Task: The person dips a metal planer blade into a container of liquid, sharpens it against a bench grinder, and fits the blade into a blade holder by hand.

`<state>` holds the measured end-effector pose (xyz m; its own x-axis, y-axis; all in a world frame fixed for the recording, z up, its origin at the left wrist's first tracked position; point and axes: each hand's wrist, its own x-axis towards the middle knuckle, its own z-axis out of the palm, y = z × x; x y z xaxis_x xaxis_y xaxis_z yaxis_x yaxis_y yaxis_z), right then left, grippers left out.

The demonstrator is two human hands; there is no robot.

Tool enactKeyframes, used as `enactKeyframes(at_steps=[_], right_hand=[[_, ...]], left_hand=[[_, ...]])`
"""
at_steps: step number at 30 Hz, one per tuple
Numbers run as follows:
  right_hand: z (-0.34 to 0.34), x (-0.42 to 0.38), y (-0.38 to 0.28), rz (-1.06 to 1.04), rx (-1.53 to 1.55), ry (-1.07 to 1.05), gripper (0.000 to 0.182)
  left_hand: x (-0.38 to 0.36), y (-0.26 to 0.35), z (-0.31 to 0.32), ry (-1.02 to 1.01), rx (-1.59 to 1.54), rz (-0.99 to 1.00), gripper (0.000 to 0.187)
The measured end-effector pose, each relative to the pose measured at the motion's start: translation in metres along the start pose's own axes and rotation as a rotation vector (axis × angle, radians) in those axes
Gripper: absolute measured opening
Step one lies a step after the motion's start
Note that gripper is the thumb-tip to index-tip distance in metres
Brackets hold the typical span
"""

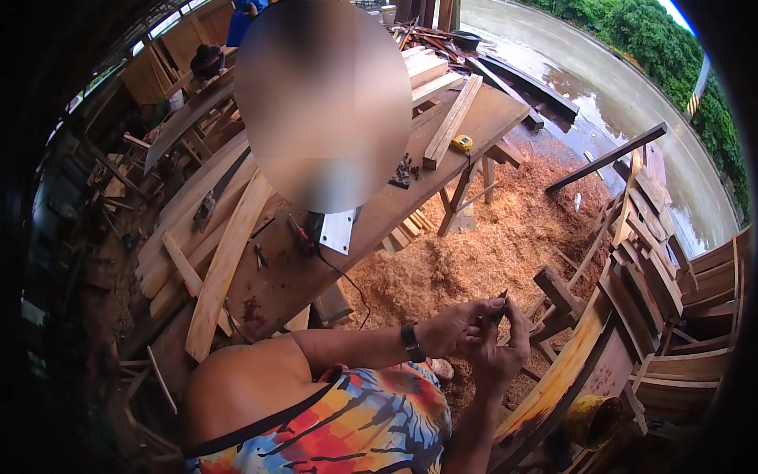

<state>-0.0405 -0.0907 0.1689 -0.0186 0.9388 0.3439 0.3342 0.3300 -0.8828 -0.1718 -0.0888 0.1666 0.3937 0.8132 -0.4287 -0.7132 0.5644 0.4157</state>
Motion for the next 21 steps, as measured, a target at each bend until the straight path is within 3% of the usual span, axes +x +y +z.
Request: enactKeyframes(at_steps=[9, 12, 14, 15, 16, 17, 18, 19, 21], right_hand=[[-0.004, -0.009, -0.012, -0.049, -0.047, 0.035, 0.035], [-0.010, -0.011, -0.011, -0.071, -0.072, 0.056, 0.040], [-0.012, -0.010, -0.028, -0.057, -0.029, 0.051, 0.046], [-0.012, -0.013, -0.012, -0.152, -0.186, 0.090, 0.048], [-0.012, -0.016, -0.027, -0.060, -0.117, 0.114, 0.048], [-0.014, -0.017, -0.020, -0.121, -0.154, 0.125, 0.047], [-0.014, -0.019, -0.018, -0.177, -0.200, 0.173, 0.044], [-0.016, -0.021, -0.019, -0.212, -0.237, 0.206, 0.043], [-0.020, -0.027, -0.019, -0.239, -0.279, 0.262, 0.044]], left_hand=[[-0.004, -0.008, -0.003, -0.020, 0.008, 0.030, 0.018], [0.004, -0.014, -0.013, -0.066, 0.022, 0.014, 0.029], [0.002, -0.015, -0.032, -0.345, -0.059, 0.078, 0.039], [-0.001, -0.007, -0.033, -0.341, -0.038, 0.038, 0.044], [0.013, -0.009, -0.051, -0.470, -0.188, 0.044, 0.045], [-0.004, -0.002, -0.029, -0.371, -0.068, 0.102, 0.049], [-0.004, 0.004, -0.027, -0.557, -0.193, 0.009, 0.052], [-0.007, 0.000, -0.022, -0.410, -0.164, 0.063, 0.056], [-0.013, -0.006, -0.007, -0.441, -0.163, 0.083, 0.063]])
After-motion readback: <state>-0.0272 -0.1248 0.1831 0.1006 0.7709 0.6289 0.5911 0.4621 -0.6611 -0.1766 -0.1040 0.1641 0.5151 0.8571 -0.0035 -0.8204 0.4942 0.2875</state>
